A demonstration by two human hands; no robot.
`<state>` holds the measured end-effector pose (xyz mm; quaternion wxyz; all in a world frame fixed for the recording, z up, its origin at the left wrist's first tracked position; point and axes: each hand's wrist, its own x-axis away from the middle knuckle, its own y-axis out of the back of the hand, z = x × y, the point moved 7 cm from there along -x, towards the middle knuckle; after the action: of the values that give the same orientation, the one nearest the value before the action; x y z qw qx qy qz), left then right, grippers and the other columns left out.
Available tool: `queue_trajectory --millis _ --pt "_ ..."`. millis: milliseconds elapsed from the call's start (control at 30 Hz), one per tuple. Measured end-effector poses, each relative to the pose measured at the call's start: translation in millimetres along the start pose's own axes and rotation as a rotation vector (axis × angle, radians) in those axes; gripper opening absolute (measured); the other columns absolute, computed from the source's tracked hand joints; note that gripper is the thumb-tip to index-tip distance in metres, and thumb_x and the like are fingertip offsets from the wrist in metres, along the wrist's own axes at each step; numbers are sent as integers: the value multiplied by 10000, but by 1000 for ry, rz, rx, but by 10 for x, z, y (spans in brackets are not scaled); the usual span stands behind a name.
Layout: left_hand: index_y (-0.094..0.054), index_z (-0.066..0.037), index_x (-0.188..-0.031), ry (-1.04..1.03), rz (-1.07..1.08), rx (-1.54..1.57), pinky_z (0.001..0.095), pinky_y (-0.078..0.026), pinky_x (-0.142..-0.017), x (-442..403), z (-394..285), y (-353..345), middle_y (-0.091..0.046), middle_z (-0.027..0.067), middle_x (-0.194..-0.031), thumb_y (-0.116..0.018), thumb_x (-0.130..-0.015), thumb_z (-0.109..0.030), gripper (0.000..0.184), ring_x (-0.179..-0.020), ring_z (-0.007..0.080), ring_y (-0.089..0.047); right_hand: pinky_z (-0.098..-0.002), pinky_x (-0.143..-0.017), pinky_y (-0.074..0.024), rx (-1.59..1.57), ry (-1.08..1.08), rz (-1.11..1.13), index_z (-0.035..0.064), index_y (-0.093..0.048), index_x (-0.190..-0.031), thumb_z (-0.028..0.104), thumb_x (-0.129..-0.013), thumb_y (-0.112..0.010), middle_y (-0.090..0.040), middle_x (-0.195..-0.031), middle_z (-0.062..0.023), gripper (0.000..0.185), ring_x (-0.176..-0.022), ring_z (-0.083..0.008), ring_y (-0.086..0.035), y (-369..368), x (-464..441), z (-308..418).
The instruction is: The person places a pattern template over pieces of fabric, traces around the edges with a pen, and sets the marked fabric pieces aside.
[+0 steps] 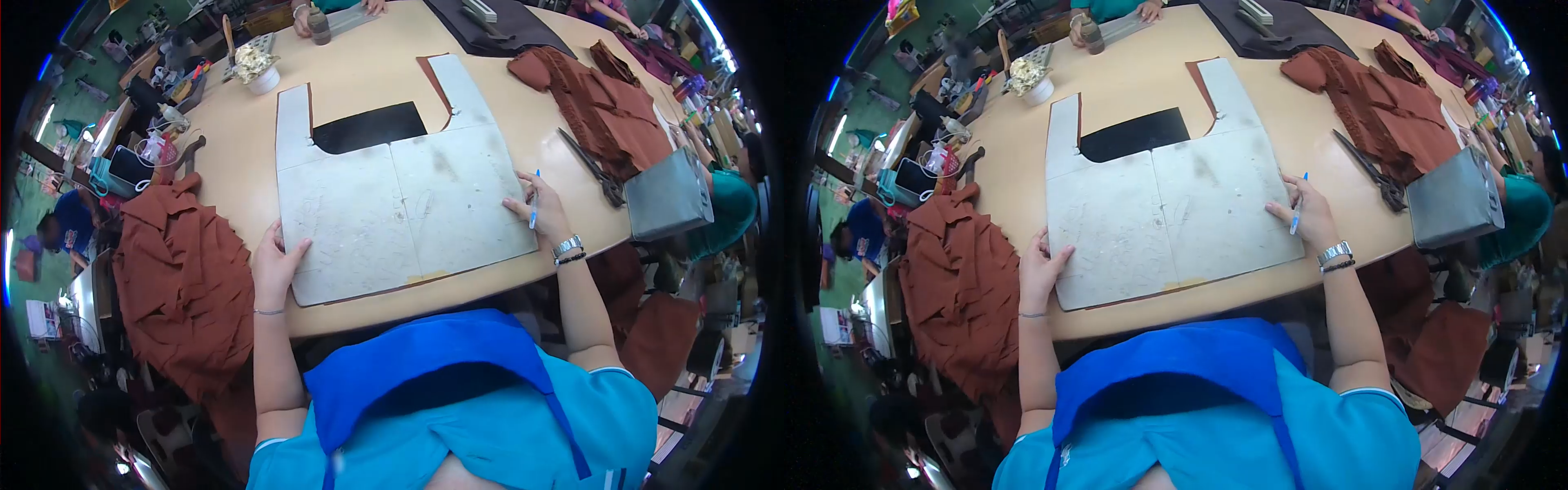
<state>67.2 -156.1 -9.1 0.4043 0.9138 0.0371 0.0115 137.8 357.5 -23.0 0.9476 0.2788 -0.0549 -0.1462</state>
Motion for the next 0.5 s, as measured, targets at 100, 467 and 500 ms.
queue_trajectory --millis 100,467,500 --pt "-595 -31 -1281 4 17 47 296 -492 -608 -9 20 -26 -608 29 -710 -830 -707 -283 669 -620 128 -576 -224 -605 -424 35 10 -15 15 -570 -1296 234 -710 -876 -474 -730 40 696 -661 -71 -466 10 -3 4" --pt "-582 -35 -1294 14 56 -146 317 -499 -634 -22 -81 -2 -619 42 -761 -818 -723 -350 694 -665 156 -605 -265 -662 -487 208 -32 -9 59 -625 -1232 278 -695 -879 -584 -774 -11 634 -707 -96 -557 -3 -63 37" --pt "-580 -51 -1302 25 76 -217 333 -500 -654 -29 -100 4 -615 42 -774 -802 -731 -393 702 -695 178 -618 -272 -677 -500 249 -6 -15 55 -625 -1229 278 -695 -878 -612 -793 -22 632 -721 -101 -575 13 -84 46"
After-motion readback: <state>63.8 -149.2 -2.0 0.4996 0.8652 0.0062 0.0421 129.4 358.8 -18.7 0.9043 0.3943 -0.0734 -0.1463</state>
